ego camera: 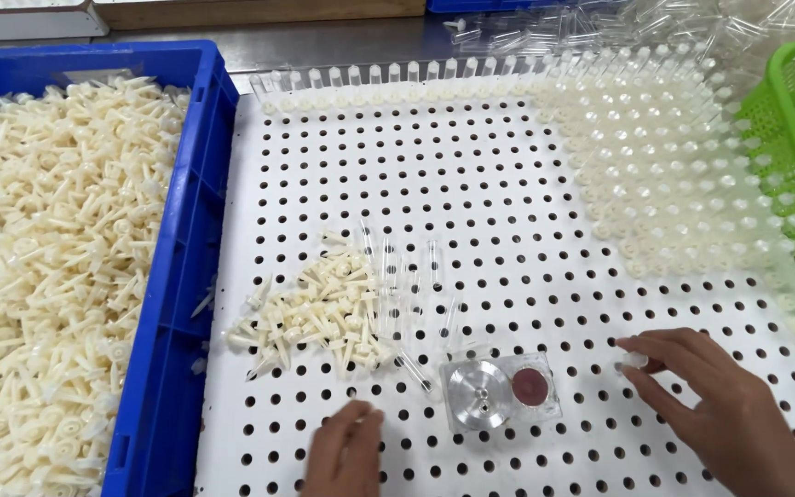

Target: The person repeatedly picks small white cylindrical objects from a blue bin and places them into clear plastic vials on a perforated tray. The filled vials are then moved to a green basket. The process is repetitive and continues throughout the clip.

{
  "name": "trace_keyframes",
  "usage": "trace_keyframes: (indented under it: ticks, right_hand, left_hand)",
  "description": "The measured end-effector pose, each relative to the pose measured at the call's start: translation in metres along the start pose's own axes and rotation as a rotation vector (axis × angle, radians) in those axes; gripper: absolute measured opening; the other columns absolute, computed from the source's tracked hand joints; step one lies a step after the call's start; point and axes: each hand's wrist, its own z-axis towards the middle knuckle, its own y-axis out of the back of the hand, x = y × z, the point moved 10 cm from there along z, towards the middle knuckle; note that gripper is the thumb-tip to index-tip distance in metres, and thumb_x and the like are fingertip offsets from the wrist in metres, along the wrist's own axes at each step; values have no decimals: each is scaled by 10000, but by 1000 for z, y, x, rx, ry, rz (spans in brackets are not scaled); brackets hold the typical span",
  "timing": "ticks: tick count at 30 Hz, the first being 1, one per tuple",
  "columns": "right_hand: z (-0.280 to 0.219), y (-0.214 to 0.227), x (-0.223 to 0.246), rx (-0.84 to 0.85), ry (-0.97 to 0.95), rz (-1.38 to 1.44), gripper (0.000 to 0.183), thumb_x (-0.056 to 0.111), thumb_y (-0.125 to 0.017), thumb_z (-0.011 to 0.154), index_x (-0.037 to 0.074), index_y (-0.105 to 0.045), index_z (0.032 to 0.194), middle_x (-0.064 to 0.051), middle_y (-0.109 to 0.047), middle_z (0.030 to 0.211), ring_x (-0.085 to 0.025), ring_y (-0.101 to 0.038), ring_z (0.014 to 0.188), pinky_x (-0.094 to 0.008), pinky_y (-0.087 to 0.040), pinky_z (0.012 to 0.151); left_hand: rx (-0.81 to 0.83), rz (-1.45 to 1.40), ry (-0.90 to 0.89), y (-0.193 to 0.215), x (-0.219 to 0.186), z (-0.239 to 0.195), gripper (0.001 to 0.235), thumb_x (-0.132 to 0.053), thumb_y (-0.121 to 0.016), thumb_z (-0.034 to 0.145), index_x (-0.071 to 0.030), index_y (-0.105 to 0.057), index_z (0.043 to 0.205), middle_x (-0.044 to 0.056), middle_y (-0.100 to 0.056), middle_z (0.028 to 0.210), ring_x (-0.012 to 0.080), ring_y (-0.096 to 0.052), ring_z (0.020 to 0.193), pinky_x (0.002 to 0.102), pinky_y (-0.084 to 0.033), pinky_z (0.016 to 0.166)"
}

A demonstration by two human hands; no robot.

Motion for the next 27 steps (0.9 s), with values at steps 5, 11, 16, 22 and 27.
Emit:
trace_keyframes:
  ticks: [5,11,16,22,27]
  right_hand:
    - [-10,5,-5,-54,-183,163,336,156,-797,854,147,-800,1190,6,-744,1184,-164,-711,1032,-367,-617,897]
    - [-24,-5,29,-30,16,339,286,87,-814,799,91,-818,1085,-21,-786,1073,-172,-759,1022,-335,-605,951]
    - [-19,-10,63,-61,313,253,318,186,-790,828,157,-808,1144,18,-809,1109,-139,-743,1054,-307,-633,902]
    - [-15,-18,73,-38,375,212,302,192,-783,842,162,-809,1142,14,-830,1128,-154,-735,1075,-318,-613,882]
    - [-9,-19,73,27,213,188,291,197,-796,817,163,-822,1105,19,-780,1089,-137,-748,1033,-300,-634,806]
  left_hand:
    - [-56,478,-738,-6,-108,-41,349,73,-694,772,-4,-738,1109,124,-706,1113,244,-708,901,352,-610,753]
    - [-67,548,-769,3,-126,-46,291,-10,-760,801,-7,-734,1091,146,-694,1065,282,-702,907,393,-597,744]
    - [47,517,-672,0,-97,-49,305,22,-725,770,-11,-728,1073,137,-692,1080,256,-729,952,375,-611,772]
    - [191,575,-567,-4,-80,-47,342,32,-694,800,3,-709,1140,98,-674,1133,201,-731,962,356,-611,792]
    - [190,567,-574,1,-89,-41,360,57,-705,717,-21,-744,1067,85,-699,1145,229,-738,959,361,-604,729]
